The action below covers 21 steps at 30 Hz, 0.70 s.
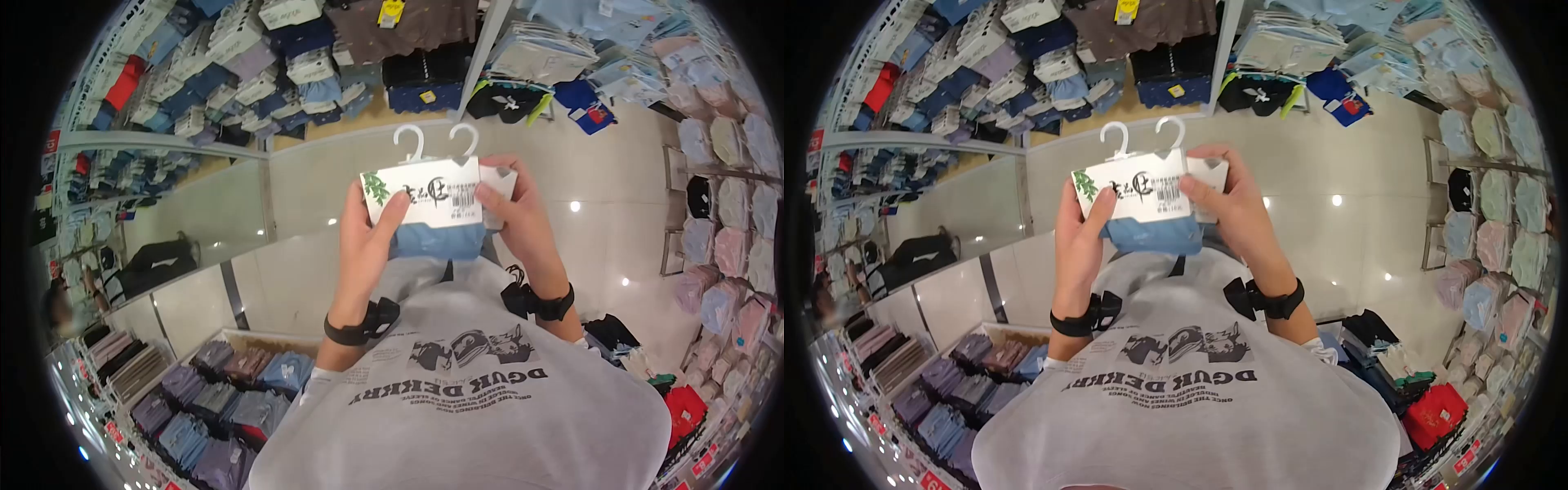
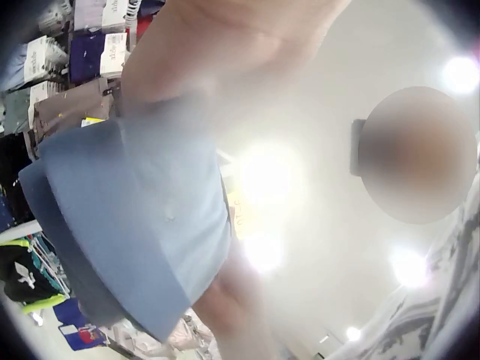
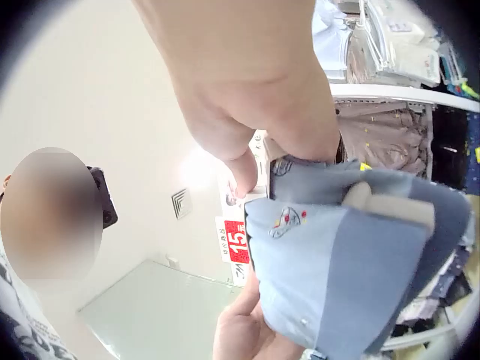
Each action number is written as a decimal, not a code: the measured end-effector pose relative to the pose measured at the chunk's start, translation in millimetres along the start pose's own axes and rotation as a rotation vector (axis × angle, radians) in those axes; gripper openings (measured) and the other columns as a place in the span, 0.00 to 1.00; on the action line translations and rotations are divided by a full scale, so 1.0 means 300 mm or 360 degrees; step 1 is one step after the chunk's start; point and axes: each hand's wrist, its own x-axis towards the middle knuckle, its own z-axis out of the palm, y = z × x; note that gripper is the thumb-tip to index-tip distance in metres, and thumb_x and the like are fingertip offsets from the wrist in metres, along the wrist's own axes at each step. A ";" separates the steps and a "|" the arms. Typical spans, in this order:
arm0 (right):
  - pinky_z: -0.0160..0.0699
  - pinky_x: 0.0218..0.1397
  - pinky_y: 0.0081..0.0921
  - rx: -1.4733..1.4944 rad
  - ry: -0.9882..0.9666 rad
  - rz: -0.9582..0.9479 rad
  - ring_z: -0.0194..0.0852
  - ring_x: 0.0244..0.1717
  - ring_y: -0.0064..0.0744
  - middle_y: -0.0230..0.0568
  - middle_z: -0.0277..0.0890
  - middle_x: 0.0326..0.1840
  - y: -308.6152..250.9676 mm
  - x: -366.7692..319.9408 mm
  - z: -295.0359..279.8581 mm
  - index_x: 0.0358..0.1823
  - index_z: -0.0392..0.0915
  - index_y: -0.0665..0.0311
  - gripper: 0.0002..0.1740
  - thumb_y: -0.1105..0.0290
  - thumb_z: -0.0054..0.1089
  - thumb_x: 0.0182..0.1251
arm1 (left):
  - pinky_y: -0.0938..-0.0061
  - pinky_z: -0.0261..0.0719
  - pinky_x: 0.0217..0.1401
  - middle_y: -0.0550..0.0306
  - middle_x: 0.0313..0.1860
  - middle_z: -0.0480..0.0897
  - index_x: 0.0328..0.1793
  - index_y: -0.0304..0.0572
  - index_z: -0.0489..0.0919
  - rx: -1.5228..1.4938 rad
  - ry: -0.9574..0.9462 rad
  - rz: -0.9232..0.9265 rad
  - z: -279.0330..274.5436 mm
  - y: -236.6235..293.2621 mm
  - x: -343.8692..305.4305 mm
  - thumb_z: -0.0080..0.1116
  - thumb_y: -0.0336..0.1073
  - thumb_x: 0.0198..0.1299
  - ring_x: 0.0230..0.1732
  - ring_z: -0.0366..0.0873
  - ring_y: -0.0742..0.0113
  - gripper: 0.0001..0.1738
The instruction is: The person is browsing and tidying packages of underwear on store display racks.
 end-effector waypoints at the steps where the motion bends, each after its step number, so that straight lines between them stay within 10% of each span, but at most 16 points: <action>1: 0.78 0.52 0.22 -0.0034 0.0035 -0.0023 0.77 0.50 0.22 0.34 0.77 0.50 0.004 0.002 -0.006 0.58 0.70 0.60 0.18 0.71 0.64 0.70 | 0.77 0.75 0.57 0.56 0.54 0.82 0.65 0.33 0.72 -0.0035 0.0005 -0.0009 -0.008 -0.009 0.006 0.58 0.34 0.71 0.53 0.78 0.73 0.20; 7: 0.75 0.43 0.16 -0.0080 0.0307 -0.0088 0.76 0.42 0.15 0.30 0.78 0.42 -0.070 0.016 -0.033 0.51 0.74 0.60 0.12 0.69 0.64 0.72 | 0.72 0.79 0.55 0.53 0.57 0.82 0.67 0.35 0.71 -0.0446 0.0307 0.0078 -0.093 0.000 0.094 0.53 0.39 0.75 0.54 0.82 0.68 0.21; 12: 0.76 0.44 0.16 0.0054 0.0180 -0.0044 0.77 0.42 0.16 0.30 0.77 0.42 -0.072 0.034 -0.090 0.53 0.74 0.59 0.12 0.60 0.52 0.79 | 0.74 0.82 0.47 0.54 0.47 0.85 0.62 0.37 0.74 -0.1193 -0.0307 -0.0128 -0.188 0.027 0.119 0.45 0.48 0.78 0.44 0.84 0.68 0.22; 15: 0.78 0.47 0.17 0.0072 0.0120 -0.0021 0.78 0.45 0.17 0.32 0.77 0.45 -0.065 0.057 -0.078 0.55 0.74 0.60 0.18 0.55 0.44 0.82 | 0.78 0.80 0.43 0.59 0.43 0.84 0.57 0.36 0.76 -0.0385 0.0296 -0.0058 0.013 0.072 0.085 0.48 0.46 0.77 0.40 0.81 0.75 0.19; 19: 0.79 0.52 0.21 0.0123 0.0016 -0.0075 0.77 0.49 0.20 0.34 0.76 0.50 -0.052 0.058 -0.054 0.56 0.74 0.62 0.22 0.52 0.37 0.84 | 0.81 0.77 0.45 0.60 0.43 0.83 0.55 0.36 0.76 0.0109 0.0369 0.0221 0.121 0.014 0.063 0.53 0.44 0.75 0.41 0.79 0.78 0.16; 21: 0.78 0.54 0.23 0.0192 -0.0093 -0.0041 0.76 0.52 0.20 0.35 0.75 0.52 -0.060 0.054 -0.048 0.58 0.71 0.62 0.16 0.60 0.50 0.78 | 0.82 0.75 0.45 0.60 0.43 0.82 0.55 0.35 0.75 0.0187 0.0397 0.0228 0.160 0.012 0.058 0.55 0.43 0.75 0.41 0.77 0.79 0.17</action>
